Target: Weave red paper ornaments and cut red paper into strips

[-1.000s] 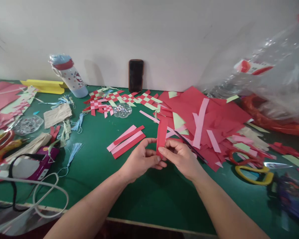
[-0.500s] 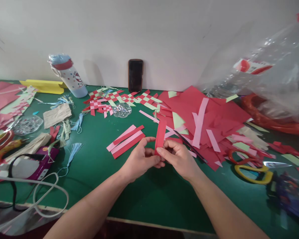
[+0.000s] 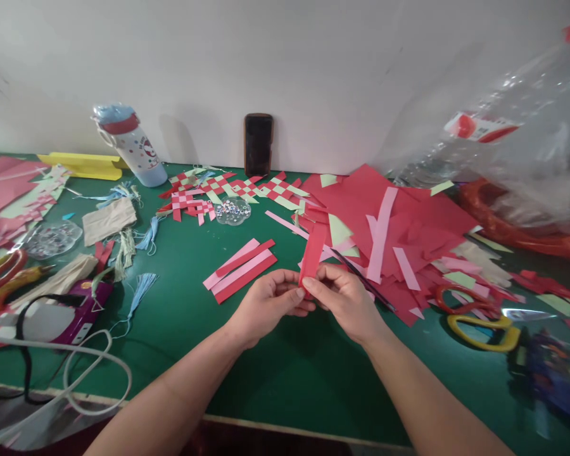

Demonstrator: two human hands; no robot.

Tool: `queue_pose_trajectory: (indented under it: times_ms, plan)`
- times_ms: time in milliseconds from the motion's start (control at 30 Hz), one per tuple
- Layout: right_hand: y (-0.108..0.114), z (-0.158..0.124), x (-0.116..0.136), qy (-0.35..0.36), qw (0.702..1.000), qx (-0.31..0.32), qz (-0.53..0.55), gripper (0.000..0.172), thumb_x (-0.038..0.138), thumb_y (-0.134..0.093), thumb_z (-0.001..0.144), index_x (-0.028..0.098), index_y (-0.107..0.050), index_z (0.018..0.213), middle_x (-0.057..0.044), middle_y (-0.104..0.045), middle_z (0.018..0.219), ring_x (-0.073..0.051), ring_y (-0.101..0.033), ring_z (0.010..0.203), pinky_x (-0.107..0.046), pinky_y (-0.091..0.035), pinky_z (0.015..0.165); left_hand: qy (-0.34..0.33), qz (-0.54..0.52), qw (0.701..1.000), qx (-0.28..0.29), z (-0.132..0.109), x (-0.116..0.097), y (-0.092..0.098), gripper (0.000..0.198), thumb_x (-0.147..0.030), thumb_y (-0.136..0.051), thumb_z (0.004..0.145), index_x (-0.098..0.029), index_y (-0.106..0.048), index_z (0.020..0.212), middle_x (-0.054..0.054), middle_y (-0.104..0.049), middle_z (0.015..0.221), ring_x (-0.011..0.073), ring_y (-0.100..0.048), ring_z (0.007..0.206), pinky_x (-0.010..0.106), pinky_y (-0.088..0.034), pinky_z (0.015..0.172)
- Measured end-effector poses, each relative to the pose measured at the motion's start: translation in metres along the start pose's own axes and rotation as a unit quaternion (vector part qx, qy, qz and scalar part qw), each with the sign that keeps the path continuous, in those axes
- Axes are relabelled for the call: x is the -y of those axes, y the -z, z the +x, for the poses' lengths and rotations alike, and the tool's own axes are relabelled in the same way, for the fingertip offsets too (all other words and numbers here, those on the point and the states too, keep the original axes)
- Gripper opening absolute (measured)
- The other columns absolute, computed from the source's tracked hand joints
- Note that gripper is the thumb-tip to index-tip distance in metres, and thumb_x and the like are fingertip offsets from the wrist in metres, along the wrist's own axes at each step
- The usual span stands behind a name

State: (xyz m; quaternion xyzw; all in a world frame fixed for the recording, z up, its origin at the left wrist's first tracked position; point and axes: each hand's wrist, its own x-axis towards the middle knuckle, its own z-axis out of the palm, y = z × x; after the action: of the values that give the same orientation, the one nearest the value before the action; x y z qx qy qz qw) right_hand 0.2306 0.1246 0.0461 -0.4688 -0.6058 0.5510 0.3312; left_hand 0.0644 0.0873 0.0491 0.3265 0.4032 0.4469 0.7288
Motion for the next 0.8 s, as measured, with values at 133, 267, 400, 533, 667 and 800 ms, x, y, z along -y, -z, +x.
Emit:
queue_pose_trajectory:
  times_ms: [133,267,400,533,667,800]
  plan:
    - [-0.0021,-0.0005,-0.0007,-0.007,1.000,0.012,0.000,0.037,0.050,-0.066,0.082,0.019,-0.052,0.066,0.004,-0.047,0.058,-0.009,-0.040,0.051,-0.024,-0.032,0.048,0.007,0.004,1.000,-0.013,0.0003,0.0022,0.0010,0.046,-0.047,-0.080,0.072,-0.012,-0.061,0.095,0.005,-0.072,0.077,0.0149,-0.071,0.072,0.029,-0.057,0.074]
    - [-0.0015,-0.0005,-0.0012,-0.012,1.000,0.015,0.004,0.038,0.050,-0.065,0.083,0.020,-0.051,0.065,0.005,-0.047,0.057,-0.009,-0.040,0.052,-0.024,-0.032,0.049,0.008,0.000,1.000,-0.008,0.0004,0.0029,0.0011,0.045,-0.045,-0.080,0.072,-0.012,-0.061,0.096,0.005,-0.073,0.077,0.0146,-0.071,0.072,0.028,-0.057,0.073]
    - [-0.0013,-0.0002,-0.0012,-0.013,1.000,0.016,0.002,0.037,0.050,-0.065,0.082,0.020,-0.052,0.067,0.005,-0.047,0.057,-0.009,-0.040,0.051,-0.024,-0.032,0.048,0.007,-0.008,1.000,-0.008,0.0004,0.0014,0.0007,0.046,-0.044,-0.082,0.070,-0.011,-0.061,0.097,0.005,-0.073,0.075,0.0141,-0.071,0.071,0.027,-0.057,0.073]
    - [-0.0013,-0.0001,-0.0014,-0.012,1.000,0.022,0.011,0.036,0.050,-0.066,0.082,0.020,-0.053,0.067,0.004,-0.049,0.059,-0.009,-0.041,0.052,-0.024,-0.033,0.047,0.010,-0.005,1.000,-0.013,-0.0003,0.0001,0.0003,0.046,-0.041,-0.083,0.069,-0.011,-0.061,0.097,0.005,-0.073,0.076,0.0142,-0.071,0.071,0.028,-0.057,0.073]
    - [-0.0018,-0.0007,-0.0003,-0.013,1.000,0.017,0.004,0.037,0.051,-0.066,0.082,0.020,-0.052,0.067,0.003,-0.049,0.060,-0.010,-0.044,0.054,-0.024,-0.034,0.048,0.010,-0.006,1.000,-0.016,-0.0014,-0.0007,-0.0004,0.046,-0.041,-0.083,0.069,-0.012,-0.060,0.097,0.004,-0.072,0.076,0.0151,-0.071,0.071,0.029,-0.057,0.073]
    - [-0.0031,-0.0011,0.0025,-0.007,1.000,0.010,-0.013,0.037,0.051,-0.066,0.082,0.020,-0.052,0.066,0.002,-0.051,0.061,-0.011,-0.045,0.057,-0.025,-0.036,0.050,0.009,0.001,1.000,-0.022,-0.0019,-0.0016,-0.0009,0.047,-0.042,-0.082,0.071,-0.013,-0.059,0.100,0.004,-0.072,0.076,0.0167,-0.072,0.071,0.031,-0.057,0.073]
